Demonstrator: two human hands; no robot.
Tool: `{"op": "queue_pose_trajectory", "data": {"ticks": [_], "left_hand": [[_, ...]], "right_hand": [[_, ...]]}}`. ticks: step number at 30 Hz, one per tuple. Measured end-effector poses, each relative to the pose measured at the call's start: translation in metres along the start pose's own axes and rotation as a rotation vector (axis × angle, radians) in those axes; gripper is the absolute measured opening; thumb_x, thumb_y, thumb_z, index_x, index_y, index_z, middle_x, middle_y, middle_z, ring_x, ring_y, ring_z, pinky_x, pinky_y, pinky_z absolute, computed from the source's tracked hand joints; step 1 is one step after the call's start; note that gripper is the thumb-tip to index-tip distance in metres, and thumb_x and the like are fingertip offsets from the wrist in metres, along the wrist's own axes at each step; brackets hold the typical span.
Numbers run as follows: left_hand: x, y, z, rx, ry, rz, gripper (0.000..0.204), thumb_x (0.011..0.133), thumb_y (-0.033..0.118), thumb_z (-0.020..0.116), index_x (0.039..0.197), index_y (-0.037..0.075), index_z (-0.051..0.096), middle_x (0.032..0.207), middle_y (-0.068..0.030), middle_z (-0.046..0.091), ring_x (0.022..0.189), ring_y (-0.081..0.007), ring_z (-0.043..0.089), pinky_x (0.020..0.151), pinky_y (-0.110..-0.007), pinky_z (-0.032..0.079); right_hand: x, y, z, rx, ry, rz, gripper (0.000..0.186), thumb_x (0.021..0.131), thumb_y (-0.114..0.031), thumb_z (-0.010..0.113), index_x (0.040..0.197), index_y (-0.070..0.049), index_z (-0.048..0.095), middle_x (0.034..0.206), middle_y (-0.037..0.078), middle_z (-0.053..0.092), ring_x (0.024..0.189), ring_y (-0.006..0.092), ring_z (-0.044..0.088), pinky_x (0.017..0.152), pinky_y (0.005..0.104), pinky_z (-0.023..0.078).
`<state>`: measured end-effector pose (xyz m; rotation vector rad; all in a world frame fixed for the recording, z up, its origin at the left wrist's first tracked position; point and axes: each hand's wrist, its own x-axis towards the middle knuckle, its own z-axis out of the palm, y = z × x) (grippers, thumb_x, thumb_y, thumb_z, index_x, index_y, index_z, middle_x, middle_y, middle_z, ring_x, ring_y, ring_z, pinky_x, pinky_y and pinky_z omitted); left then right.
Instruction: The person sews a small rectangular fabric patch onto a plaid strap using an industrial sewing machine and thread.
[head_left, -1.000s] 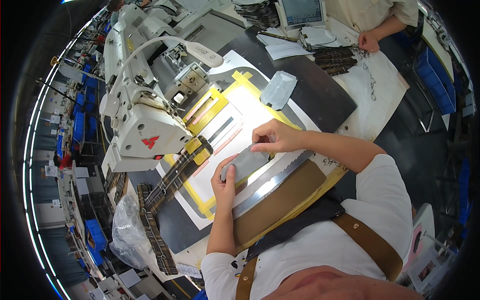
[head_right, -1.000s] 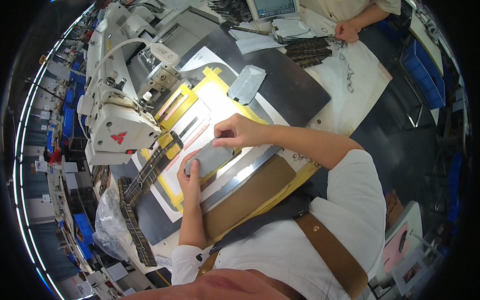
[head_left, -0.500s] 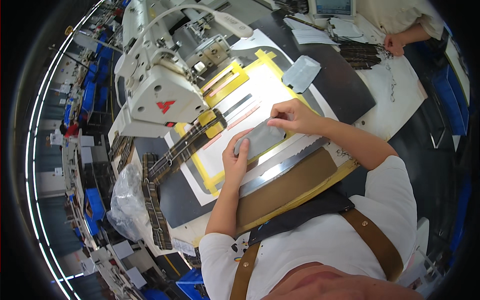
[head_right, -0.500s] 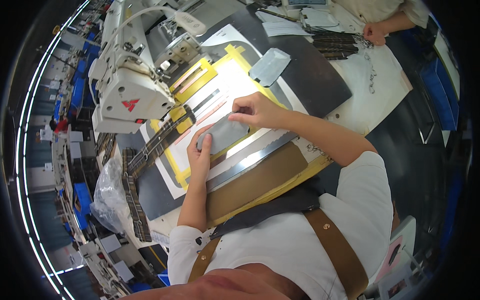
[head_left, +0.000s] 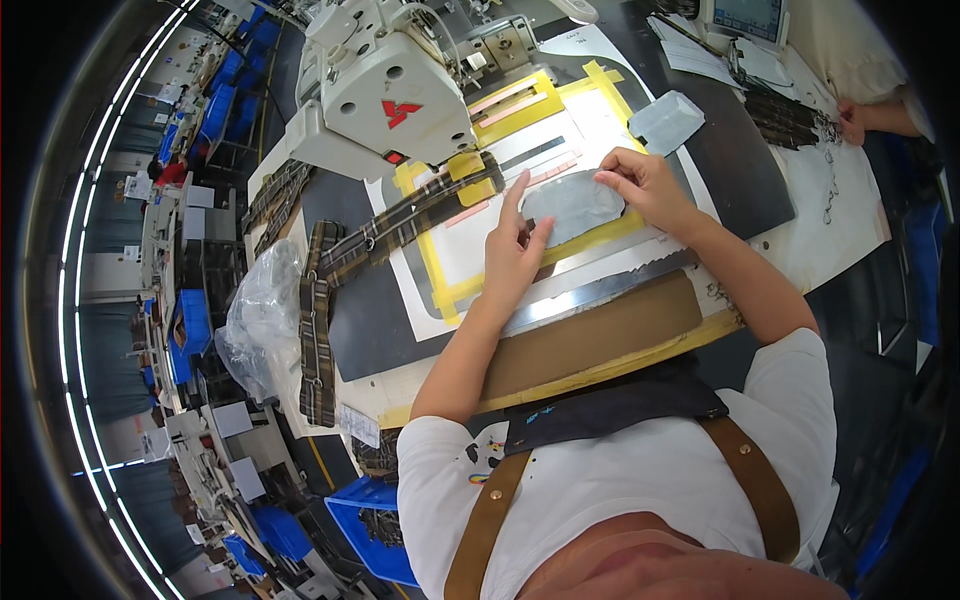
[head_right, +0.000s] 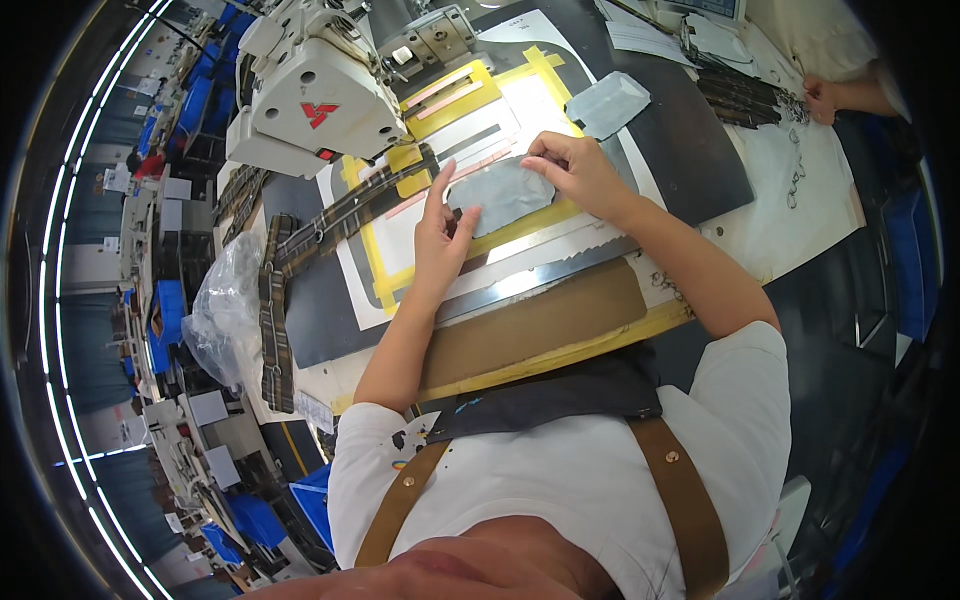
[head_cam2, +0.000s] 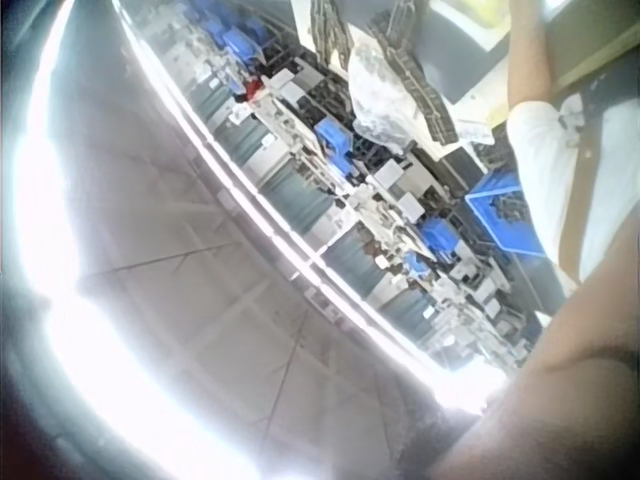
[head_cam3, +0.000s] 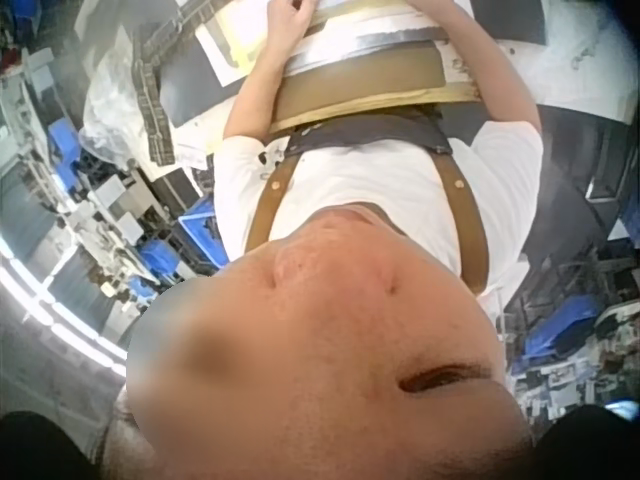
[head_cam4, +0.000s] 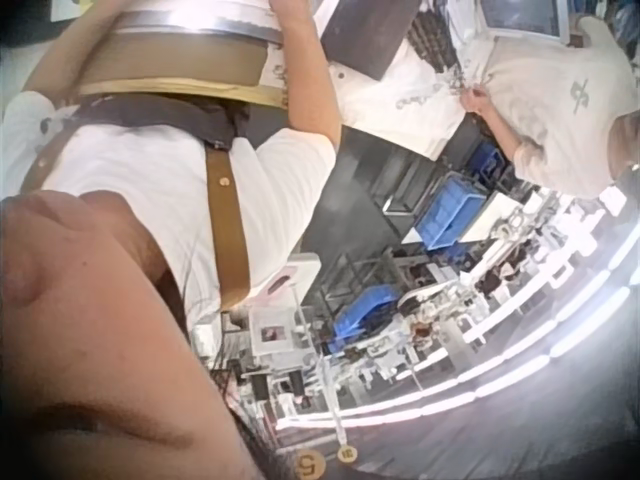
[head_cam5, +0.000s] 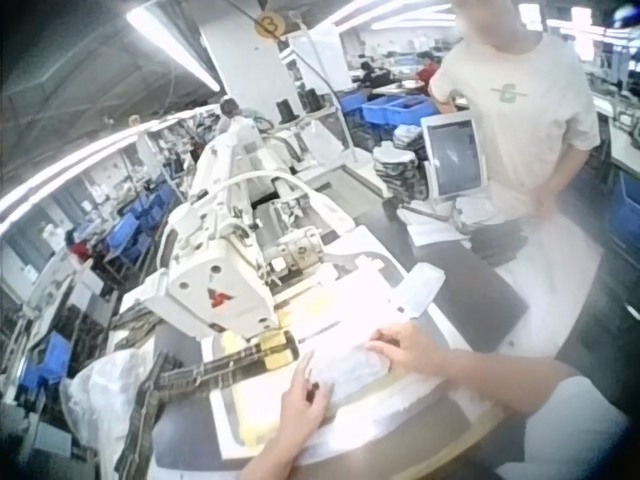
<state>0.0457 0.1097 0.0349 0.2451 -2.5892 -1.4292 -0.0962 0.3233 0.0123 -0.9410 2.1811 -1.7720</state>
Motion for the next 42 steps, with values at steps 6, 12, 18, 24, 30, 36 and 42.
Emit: {"op": "queue_pose_trajectory", "data": {"ticks": [6,12,18,24,30,36,42], "left_hand": [[-0.006,-0.009,-0.014,0.368,-0.088,0.401,0.039,0.102,0.008,0.066,0.141,0.013,0.069,0.072,-0.0024,0.052,0.063,-0.0116,0.046,0.063,-0.029,0.044],[0.004,-0.020,-0.047,0.166,-0.026,0.189,0.031,0.104,0.010,0.062,0.133,0.012,0.074,0.098,-0.0123,0.076,0.085,-0.0229,0.072,0.076,-0.031,0.054],[0.027,-0.061,-0.096,0.185,0.111,-0.057,0.029,0.108,0.019,0.060,0.132,0.011,0.074,0.080,-0.0028,0.063,0.071,-0.0099,0.051,0.067,-0.027,0.044],[0.032,-0.076,-0.100,0.105,0.127,-0.055,0.032,0.108,0.020,0.059,0.133,0.007,0.073,0.079,0.0027,0.055,0.071,-0.0079,0.043,0.066,-0.026,0.040],[0.037,-0.089,-0.099,-0.018,0.203,0.085,0.035,0.110,0.023,0.057,0.134,0.001,0.072,0.084,0.0045,0.061,0.072,-0.0064,0.046,0.066,-0.025,0.041],[0.038,-0.072,-0.107,-0.103,0.188,-0.234,0.036,0.111,0.024,0.056,0.134,0.003,0.073,0.105,0.0030,0.071,0.071,-0.0020,0.044,0.065,-0.020,0.040],[0.037,-0.072,-0.109,-0.234,0.279,-0.237,0.036,0.111,0.026,0.057,0.137,0.006,0.072,0.093,0.0071,0.064,0.068,-0.0022,0.039,0.062,-0.020,0.037]], "right_hand": [[0.002,-0.001,0.004,0.008,-0.065,0.000,0.012,0.099,-0.012,0.073,0.100,0.000,0.071,0.069,-0.004,0.056,0.062,0.0031,0.044,0.057,0.0241,0.037],[-0.001,0.000,0.003,0.044,-0.122,0.008,0.010,0.100,-0.009,0.070,0.103,0.000,0.072,0.069,-0.003,0.056,0.062,0.0030,0.048,0.059,0.0235,0.040],[0.000,-0.003,0.003,0.005,-0.148,0.011,0.010,0.101,-0.008,0.068,0.104,0.000,0.073,0.069,-0.003,0.057,0.063,0.0036,0.048,0.061,0.0229,0.041],[-0.001,-0.005,0.001,0.017,-0.158,0.040,0.010,0.100,-0.008,0.069,0.104,0.000,0.073,0.070,-0.002,0.058,0.064,0.0041,0.049,0.061,0.0234,0.042],[0.000,-0.004,0.004,-0.015,-0.149,0.008,0.011,0.099,-0.008,0.070,0.105,0.001,0.073,0.071,-0.001,0.059,0.064,0.0052,0.048,0.061,0.0246,0.041],[0.001,-0.001,0.003,-0.026,-0.151,0.013,0.011,0.097,-0.008,0.071,0.104,0.000,0.073,0.070,-0.001,0.058,0.064,0.0059,0.047,0.060,0.0254,0.040],[-0.001,-0.003,0.003,-0.018,-0.146,0.003,0.011,0.097,-0.008,0.071,0.104,0.000,0.073,0.070,0.000,0.058,0.064,0.0062,0.047,0.060,0.0258,0.040]]}}
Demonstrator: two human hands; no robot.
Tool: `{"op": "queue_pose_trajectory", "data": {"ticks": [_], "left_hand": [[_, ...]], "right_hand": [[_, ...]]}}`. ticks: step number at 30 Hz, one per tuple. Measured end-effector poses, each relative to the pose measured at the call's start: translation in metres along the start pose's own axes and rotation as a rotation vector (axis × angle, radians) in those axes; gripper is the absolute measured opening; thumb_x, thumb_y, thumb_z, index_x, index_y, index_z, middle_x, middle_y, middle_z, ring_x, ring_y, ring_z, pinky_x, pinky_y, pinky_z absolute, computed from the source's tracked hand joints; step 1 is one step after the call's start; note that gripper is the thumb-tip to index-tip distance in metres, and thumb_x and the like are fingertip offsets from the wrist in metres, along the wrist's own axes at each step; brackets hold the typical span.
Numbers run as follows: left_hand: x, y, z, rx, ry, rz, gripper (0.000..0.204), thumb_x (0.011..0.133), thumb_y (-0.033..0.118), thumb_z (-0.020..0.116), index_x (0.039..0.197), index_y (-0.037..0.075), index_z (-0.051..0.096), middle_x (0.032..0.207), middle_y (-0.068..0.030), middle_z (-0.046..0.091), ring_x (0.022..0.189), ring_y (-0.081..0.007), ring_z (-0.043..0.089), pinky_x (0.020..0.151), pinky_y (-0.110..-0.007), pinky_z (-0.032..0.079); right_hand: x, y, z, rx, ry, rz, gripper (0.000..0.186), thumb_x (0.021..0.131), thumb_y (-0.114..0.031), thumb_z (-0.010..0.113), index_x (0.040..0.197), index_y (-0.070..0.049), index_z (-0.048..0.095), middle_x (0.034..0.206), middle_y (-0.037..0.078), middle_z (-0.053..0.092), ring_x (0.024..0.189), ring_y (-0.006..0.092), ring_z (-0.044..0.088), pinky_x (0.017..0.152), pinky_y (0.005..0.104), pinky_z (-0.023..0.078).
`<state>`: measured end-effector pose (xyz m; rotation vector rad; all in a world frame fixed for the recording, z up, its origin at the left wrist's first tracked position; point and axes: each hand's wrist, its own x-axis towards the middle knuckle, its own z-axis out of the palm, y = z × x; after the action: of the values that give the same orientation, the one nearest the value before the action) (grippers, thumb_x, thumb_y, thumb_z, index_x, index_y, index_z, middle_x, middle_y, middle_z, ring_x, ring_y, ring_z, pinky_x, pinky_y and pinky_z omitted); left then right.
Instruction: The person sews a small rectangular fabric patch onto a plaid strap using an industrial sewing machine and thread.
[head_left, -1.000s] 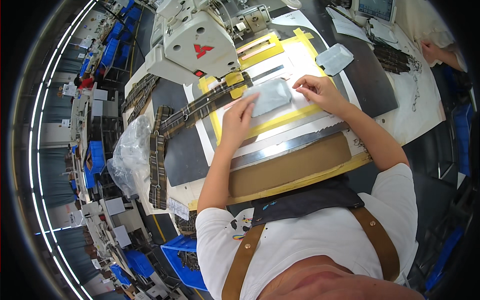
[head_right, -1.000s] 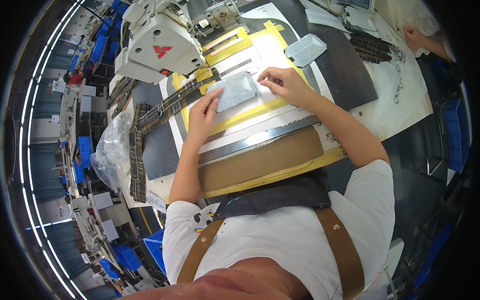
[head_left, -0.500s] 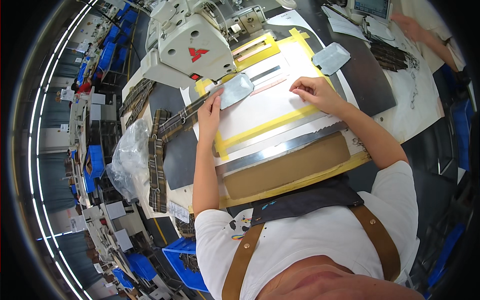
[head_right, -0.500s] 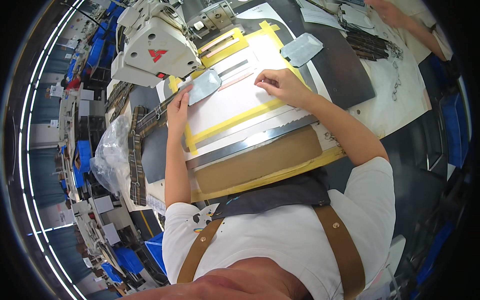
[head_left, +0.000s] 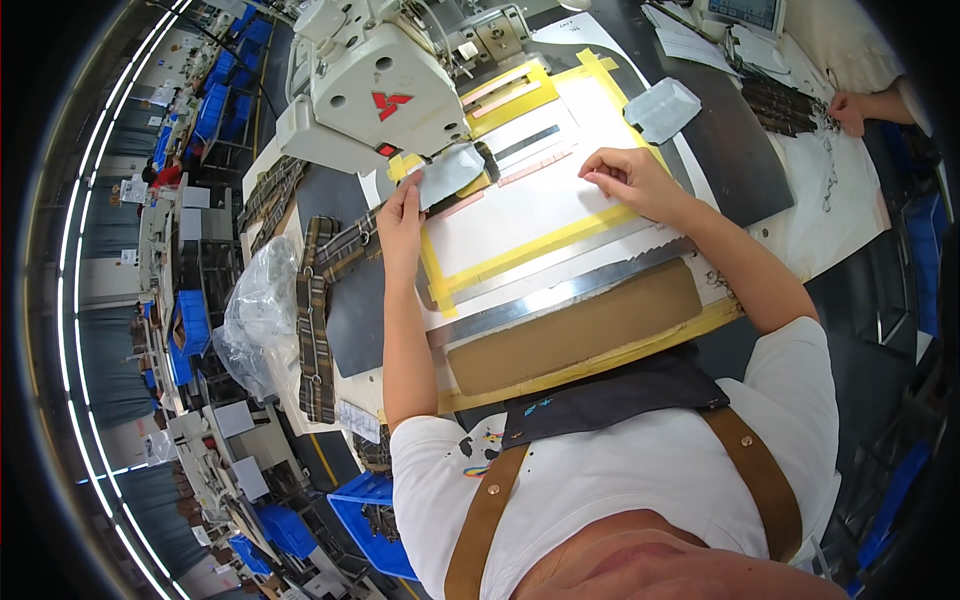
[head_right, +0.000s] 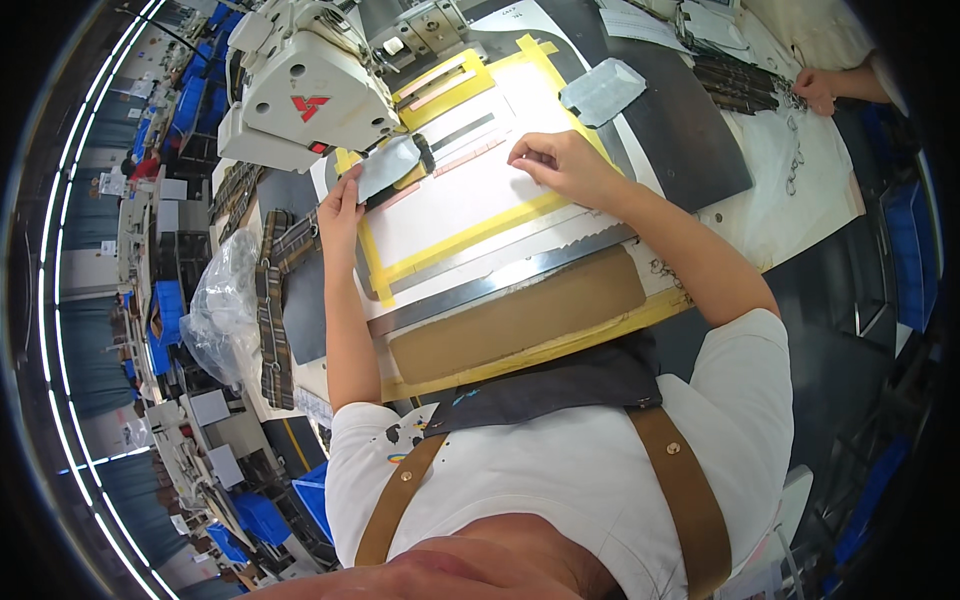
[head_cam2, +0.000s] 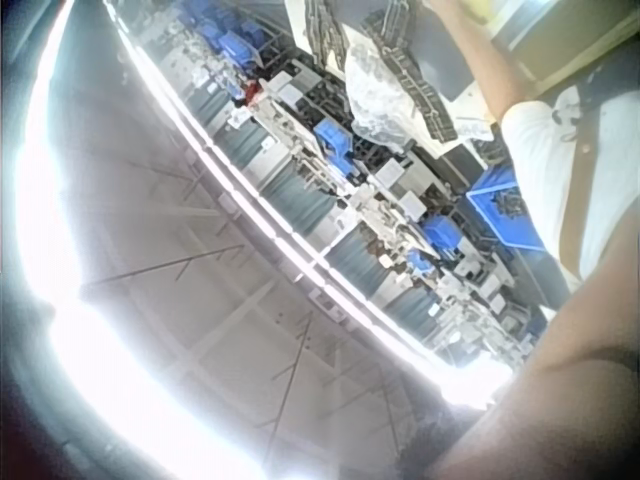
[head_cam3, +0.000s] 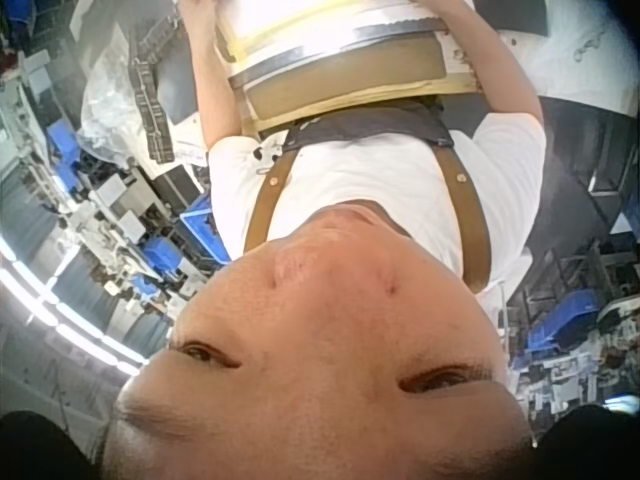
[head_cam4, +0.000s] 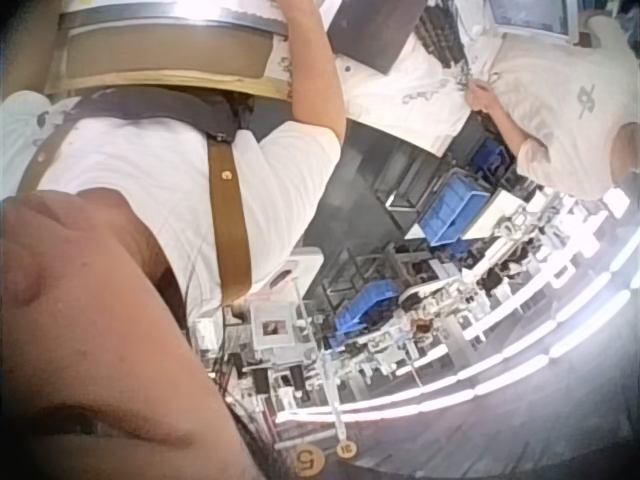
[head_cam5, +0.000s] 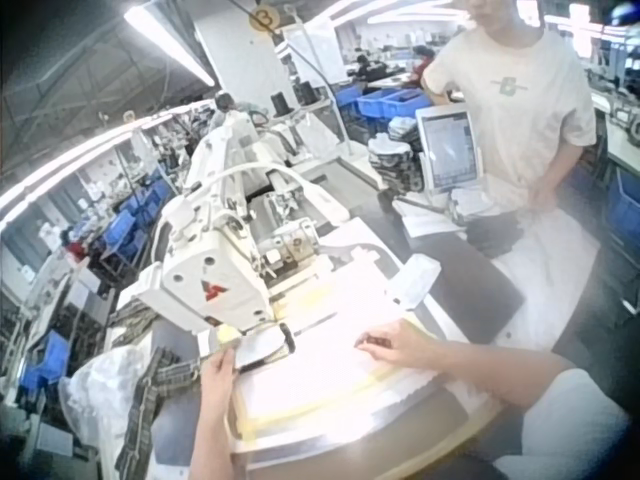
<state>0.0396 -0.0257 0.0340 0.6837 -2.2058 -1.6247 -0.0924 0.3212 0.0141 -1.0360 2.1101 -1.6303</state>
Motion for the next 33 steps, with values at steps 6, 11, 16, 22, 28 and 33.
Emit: {"op": "queue_pose_trajectory", "data": {"ticks": [6,11,16,22,28,33], "left_hand": [[-0.002,0.004,0.001,-0.054,0.049,-0.002,0.038,0.113,0.029,0.056,0.138,0.004,0.070,0.085,0.0101,0.059,0.067,-0.0012,0.037,0.062,-0.020,0.035],[-0.018,0.007,-0.020,-0.158,-0.112,-0.019,0.039,0.112,0.027,0.057,0.139,0.002,0.069,0.085,0.0083,0.059,0.066,-0.0025,0.035,0.060,-0.019,0.030],[-0.034,0.021,-0.013,-0.204,-0.320,-0.078,0.035,0.110,0.025,0.059,0.136,0.005,0.072,0.090,0.0068,0.062,0.068,-0.0036,0.038,0.062,-0.019,0.033],[-0.050,0.037,-0.009,0.479,-0.564,0.005,0.033,0.108,0.031,0.061,0.136,0.020,0.073,0.099,-0.0026,0.074,0.084,-0.0106,0.070,0.081,-0.027,0.052],[-0.048,0.079,0.013,0.979,-0.367,0.114,0.033,0.106,0.038,0.060,0.130,0.020,0.074,0.080,-0.0113,0.075,0.077,-0.0303,0.074,0.074,-0.042,0.056],[-0.002,0.045,0.052,0.995,-0.307,0.526,0.031,0.106,0.031,0.059,0.133,0.022,0.072,0.080,-0.0151,0.074,0.070,-0.0332,0.071,0.069,-0.043,0.056]], "right_hand": [[0.000,0.004,0.000,0.008,0.000,-0.001,0.011,0.098,-0.009,0.071,0.104,0.000,0.073,0.069,0.000,0.058,0.063,0.0073,0.047,0.060,0.0266,0.040],[0.001,0.000,-0.001,-0.023,-0.019,0.011,0.011,0.098,-0.009,0.070,0.104,0.000,0.073,0.070,0.001,0.059,0.063,0.0078,0.049,0.061,0.0261,0.041],[0.001,0.000,0.001,-0.044,-0.010,-0.012,0.011,0.098,-0.007,0.070,0.106,0.001,0.074,0.072,0.002,0.063,0.064,0.0078,0.050,0.062,0.0254,0.043],[0.003,0.001,0.003,-0.044,-0.004,-0.010,0.012,0.098,-0.007,0.069,0.106,0.001,0.074,0.074,0.002,0.065,0.065,0.0074,0.052,0.061,0.0252,0.043],[0.000,0.003,-0.004,-0.052,0.002,0.002,0.012,0.098,-0.008,0.069,0.105,0.000,0.074,0.073,0.002,0.065,0.065,0.0070,0.052,0.061,0.0255,0.043],[0.002,0.002,0.001,-0.018,-0.010,0.000,0.012,0.098,-0.010,0.070,0.105,0.000,0.073,0.071,0.003,0.063,0.063,0.0086,0.052,0.062,0.0265,0.044]]}}
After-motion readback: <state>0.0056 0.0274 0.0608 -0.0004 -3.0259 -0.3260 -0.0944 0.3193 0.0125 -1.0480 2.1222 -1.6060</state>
